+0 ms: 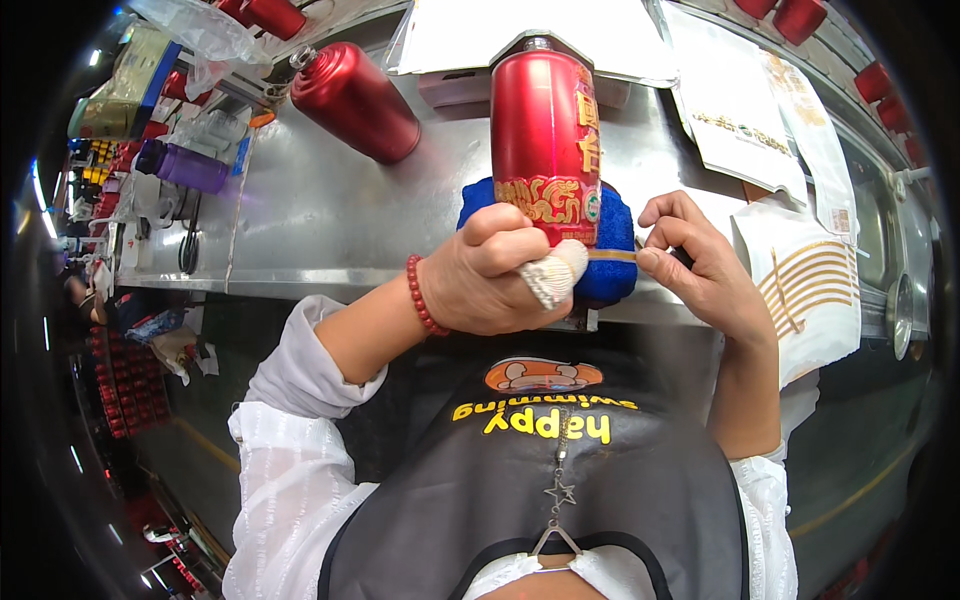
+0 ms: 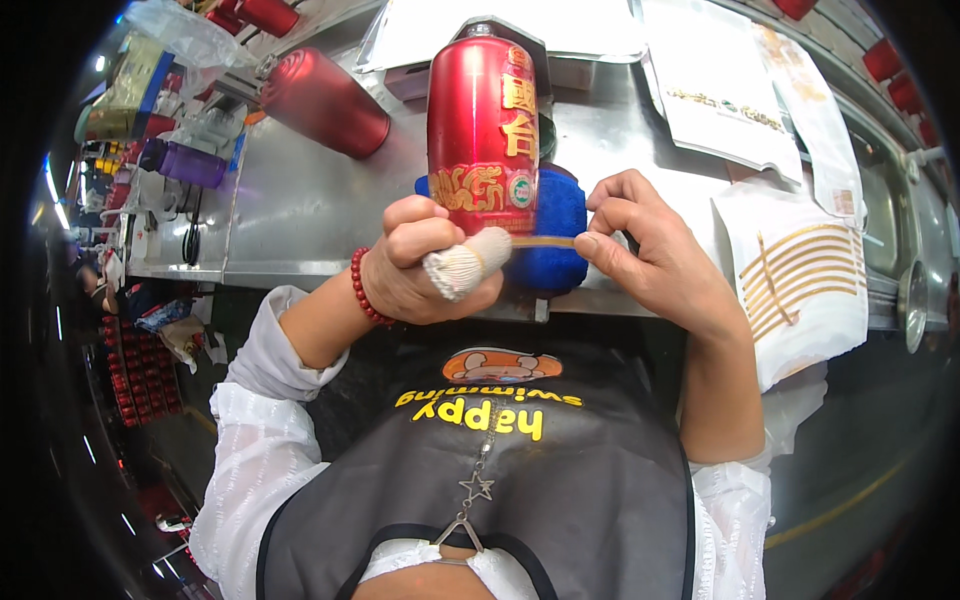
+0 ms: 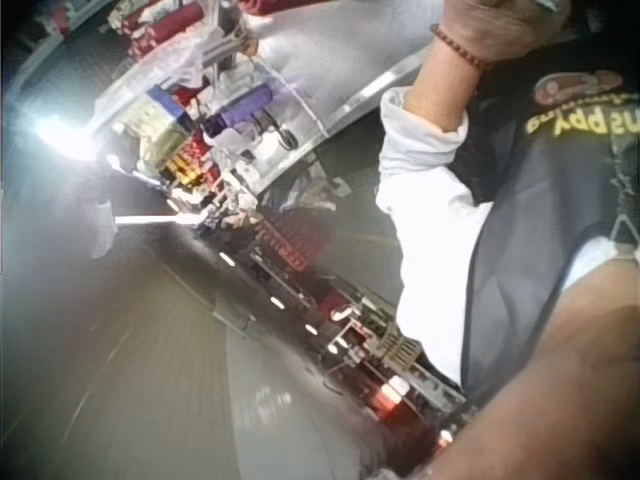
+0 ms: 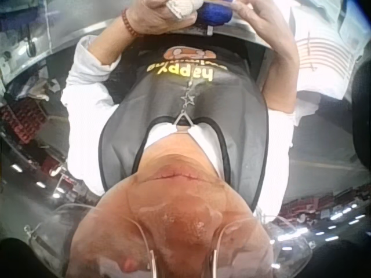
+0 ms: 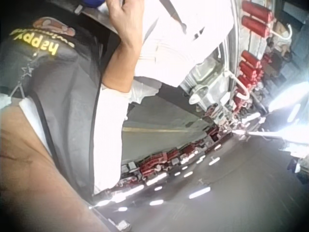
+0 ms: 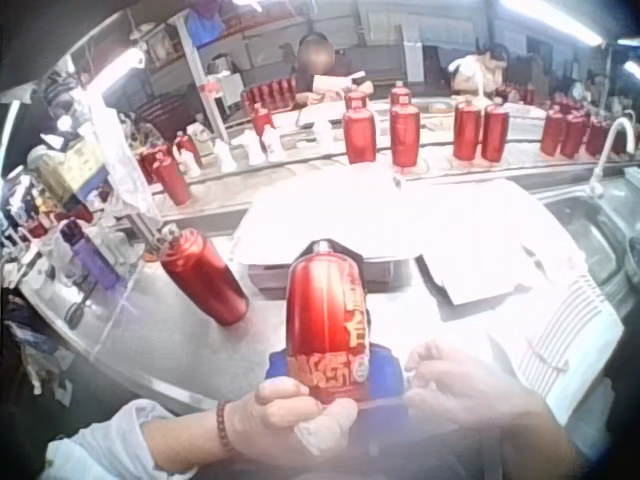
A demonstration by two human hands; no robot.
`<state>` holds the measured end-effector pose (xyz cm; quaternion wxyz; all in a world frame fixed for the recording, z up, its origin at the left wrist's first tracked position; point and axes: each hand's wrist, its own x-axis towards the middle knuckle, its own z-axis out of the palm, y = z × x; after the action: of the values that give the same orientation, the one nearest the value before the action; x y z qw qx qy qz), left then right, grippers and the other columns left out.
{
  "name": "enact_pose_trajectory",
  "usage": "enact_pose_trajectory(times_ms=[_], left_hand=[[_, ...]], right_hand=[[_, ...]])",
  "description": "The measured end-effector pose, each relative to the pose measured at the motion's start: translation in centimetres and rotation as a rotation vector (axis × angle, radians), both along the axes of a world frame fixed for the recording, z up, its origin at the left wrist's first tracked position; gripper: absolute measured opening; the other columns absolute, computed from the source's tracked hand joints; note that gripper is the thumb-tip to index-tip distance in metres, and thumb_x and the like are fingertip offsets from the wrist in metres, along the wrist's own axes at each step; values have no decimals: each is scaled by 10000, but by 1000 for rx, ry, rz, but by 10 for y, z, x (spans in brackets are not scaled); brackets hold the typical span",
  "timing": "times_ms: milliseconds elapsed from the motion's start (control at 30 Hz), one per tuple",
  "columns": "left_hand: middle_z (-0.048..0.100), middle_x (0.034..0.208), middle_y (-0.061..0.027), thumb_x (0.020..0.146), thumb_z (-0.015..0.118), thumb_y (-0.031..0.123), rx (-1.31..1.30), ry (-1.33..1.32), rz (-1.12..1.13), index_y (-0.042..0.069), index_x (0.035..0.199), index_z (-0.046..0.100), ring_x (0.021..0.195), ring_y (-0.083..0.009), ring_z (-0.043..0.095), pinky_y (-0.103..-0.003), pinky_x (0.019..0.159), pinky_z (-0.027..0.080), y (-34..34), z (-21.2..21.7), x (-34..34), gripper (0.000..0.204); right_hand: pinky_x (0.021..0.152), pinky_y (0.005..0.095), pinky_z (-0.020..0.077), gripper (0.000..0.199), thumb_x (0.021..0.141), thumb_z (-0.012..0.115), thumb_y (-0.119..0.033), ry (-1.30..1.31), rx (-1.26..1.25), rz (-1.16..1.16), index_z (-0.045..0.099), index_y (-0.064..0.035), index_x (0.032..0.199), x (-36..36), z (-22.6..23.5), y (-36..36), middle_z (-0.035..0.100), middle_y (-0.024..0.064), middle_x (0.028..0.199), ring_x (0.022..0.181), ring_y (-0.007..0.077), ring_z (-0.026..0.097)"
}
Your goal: The person applies gold labels to red cylindrical containers using a green scraper and a wooden stick to smooth the surface. They handle multiple containers one at a time, rotating them to align and press the labels before moving to the next unit.
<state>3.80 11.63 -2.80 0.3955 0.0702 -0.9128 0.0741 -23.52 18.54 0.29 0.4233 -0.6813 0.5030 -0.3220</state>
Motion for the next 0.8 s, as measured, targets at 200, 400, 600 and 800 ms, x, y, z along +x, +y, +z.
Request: enact_pose_trajectory(times_ms=[200, 400, 600, 800], left_hand=[[606, 1117, 41, 635, 776, 132, -173, -43, -13, 148, 1027, 665, 960, -191, 424, -315, 756, 406, -3, 10, 0, 409], [608, 1151, 86, 635, 777, 138, -28, -6, 7, 157, 1045, 677, 966, -192, 428, -332, 786, 416, 0, 6, -14, 423], [627, 1140, 77, 580, 732, 145, -193, -24, 105, 272, 792, 669, 955, -217, 420, -361, 766, 413, 3, 7, 4, 256], [627, 1161, 63, 581, 730, 151, -126, -54, 84, 270, 805, 674, 964, -224, 424, -359, 769, 418, 4, 2, -1, 259]], right_hand=[[835, 315, 468, 259, 923, 702, -219, -35, -3, -22, 582, 3, 862, 1, -1, -1, 536, 111, 1072, 956, 226, 549], [847, 321, 461, 251, 929, 695, -204, -49, 34, -33, 575, 0, 846, 2, 2, -1, 538, 109, 1062, 950, 231, 543], [849, 314, 459, 237, 935, 687, -182, -60, 0, -16, 565, -1, 841, 4, -2, -4, 531, 103, 1037, 941, 226, 539], [846, 313, 460, 244, 932, 692, -183, -42, 42, -24, 560, -2, 833, 4, 0, -4, 531, 103, 1032, 933, 224, 537]])
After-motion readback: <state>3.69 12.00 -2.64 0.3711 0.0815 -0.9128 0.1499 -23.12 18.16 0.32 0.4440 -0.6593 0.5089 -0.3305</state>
